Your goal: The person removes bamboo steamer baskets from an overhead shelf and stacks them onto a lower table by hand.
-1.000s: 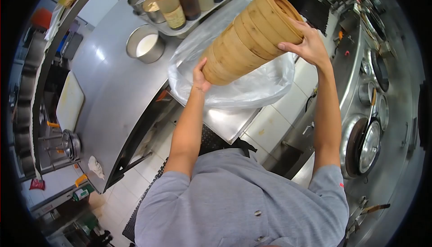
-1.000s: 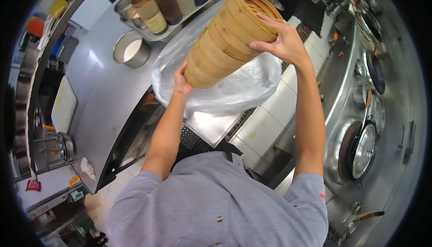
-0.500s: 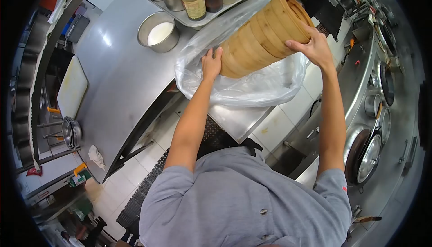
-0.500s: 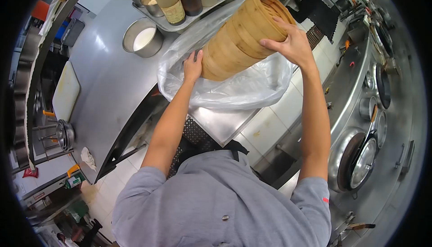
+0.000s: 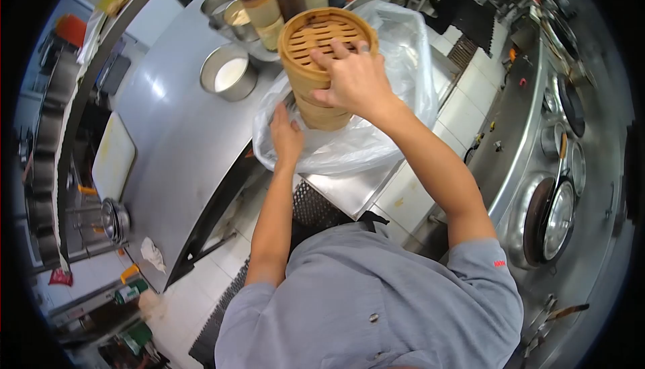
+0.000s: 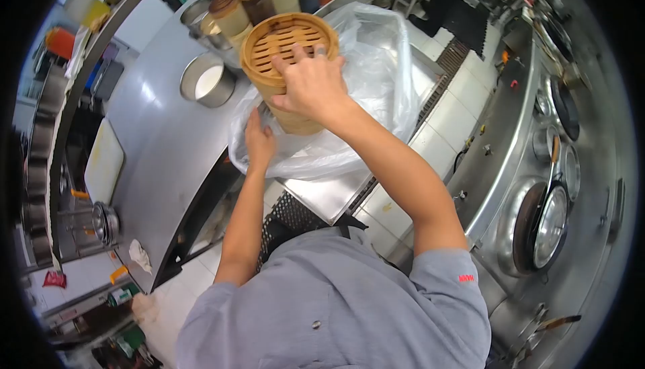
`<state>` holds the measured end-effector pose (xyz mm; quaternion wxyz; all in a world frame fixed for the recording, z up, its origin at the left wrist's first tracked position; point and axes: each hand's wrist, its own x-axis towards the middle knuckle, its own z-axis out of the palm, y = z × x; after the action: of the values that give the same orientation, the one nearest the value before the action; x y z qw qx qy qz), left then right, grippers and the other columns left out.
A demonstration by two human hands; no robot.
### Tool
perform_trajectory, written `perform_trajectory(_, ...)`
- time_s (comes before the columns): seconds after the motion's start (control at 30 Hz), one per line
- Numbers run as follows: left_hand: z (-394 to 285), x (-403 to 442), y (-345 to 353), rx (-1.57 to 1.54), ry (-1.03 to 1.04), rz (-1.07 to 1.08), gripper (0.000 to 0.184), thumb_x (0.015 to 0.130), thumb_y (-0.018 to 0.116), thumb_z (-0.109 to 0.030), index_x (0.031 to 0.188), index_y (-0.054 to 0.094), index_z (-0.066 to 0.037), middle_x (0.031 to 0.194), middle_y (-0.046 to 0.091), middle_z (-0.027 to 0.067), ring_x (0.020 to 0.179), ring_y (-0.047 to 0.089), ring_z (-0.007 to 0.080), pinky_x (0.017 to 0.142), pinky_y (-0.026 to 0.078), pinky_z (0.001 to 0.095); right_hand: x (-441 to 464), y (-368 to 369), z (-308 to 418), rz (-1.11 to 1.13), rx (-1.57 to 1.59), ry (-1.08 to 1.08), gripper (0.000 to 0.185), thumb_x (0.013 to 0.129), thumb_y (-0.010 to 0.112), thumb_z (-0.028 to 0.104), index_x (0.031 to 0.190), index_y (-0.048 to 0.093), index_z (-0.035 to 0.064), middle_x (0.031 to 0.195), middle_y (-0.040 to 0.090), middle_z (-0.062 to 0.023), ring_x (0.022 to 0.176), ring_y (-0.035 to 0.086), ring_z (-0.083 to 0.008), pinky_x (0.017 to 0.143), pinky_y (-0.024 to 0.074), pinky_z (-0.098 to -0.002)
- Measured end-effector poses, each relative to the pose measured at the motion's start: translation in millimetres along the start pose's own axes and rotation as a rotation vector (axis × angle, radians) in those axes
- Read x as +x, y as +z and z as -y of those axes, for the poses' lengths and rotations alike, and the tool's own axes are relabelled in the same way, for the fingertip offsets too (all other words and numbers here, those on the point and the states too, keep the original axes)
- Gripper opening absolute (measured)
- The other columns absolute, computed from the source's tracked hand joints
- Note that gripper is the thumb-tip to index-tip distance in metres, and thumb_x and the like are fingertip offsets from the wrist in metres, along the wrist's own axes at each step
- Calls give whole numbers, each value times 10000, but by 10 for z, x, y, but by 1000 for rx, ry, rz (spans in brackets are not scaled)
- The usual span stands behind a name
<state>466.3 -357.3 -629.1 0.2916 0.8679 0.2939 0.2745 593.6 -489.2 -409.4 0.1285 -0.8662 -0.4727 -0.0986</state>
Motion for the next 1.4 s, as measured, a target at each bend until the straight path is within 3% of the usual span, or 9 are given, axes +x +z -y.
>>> perform_trajectory(0.1,-92,-136,-205,-18,21,61,578,847,582,-8,1397,422,65,1419,458,257,1307,444,403,1114,333,431,-68,30,-56,-55,-38,29,708,658,781,481,1302,602,248,1346,558,-154,1175,526,-436,837,468,-643)
perform_trajectory(0.23,-78,-319,-828,-5,80,93,553,862,626,-78,1364,450,73,1379,486,274,1305,446,402,1109,342,444,-75,136,-55,-119,45,-12,769,689,779,487,1357,545,185,1297,551,-191,1195,500,-426,1040,332,-584)
perform_trajectory(0.4,148,-180,-2485,-211,-132,-280,430,883,664,-154,1267,566,13,1170,632,174,999,648,258,890,510,340,-258,-190,-22,-379,91,-98,832,742,774,416,1459,438,160,1483,376,-214,1400,288,-430,1104,193,-643)
perform_trajectory(0.5,49,39,-4052,-134,106,-708,221,938,626,-150,1113,622,-15,948,647,59,795,587,111,755,497,266,-510,-398,112,-538,74,-97,646,818,709,235,1407,482,97,1395,452,-194,1365,338,-412,1127,225,-569)
perform_trajectory(0.7,-306,617,-7075,-861,355,-1003,275,954,563,-129,1189,528,10,951,644,118,787,652,216,698,571,353,-698,-380,527,-502,176,-127,508,823,657,82,1313,537,15,1290,505,-193,1274,421,-403,1086,302,-517)
perform_trajectory(0.9,199,690,-9255,-1137,239,-1332,651,890,632,-287,1342,346,85,1288,461,243,1139,543,357,941,506,457,-962,-212,860,-471,231,-24,492,806,644,20,1283,532,-28,1253,501,-224,1241,443,-411,1056,333,-483)
perform_trajectory(1.07,383,604,-9801,-1266,360,-1194,856,852,649,-417,1431,237,60,1427,350,187,1318,393,337,1136,277,472,-1053,-85,1165,-411,218,16,567,802,627,-7,1350,483,6,1252,485,-231,1199,434,-424,1041,339,-473)
perform_trajectory(1.23,486,633,-9986,-1364,309,-1063,752,859,648,-442,1410,349,-26,1347,435,184,1241,457,322,1082,350,512,-936,-480,1711,-345,227,-168,597,743,646,-31,1320,497,1,1231,486,-226,1185,444,-417,1036,349,-451)
perform_trajectory(1.4,176,427,-9880,-1249,606,-1069,519,869,665,-410,1317,519,-192,1283,547,107,1183,520,338,954,438,586,-680,-1069,2179,-380,214,-376,593,701,652,-50,1277,522,6,1215,493,-221,1144,480,-412,1003,383,-445)
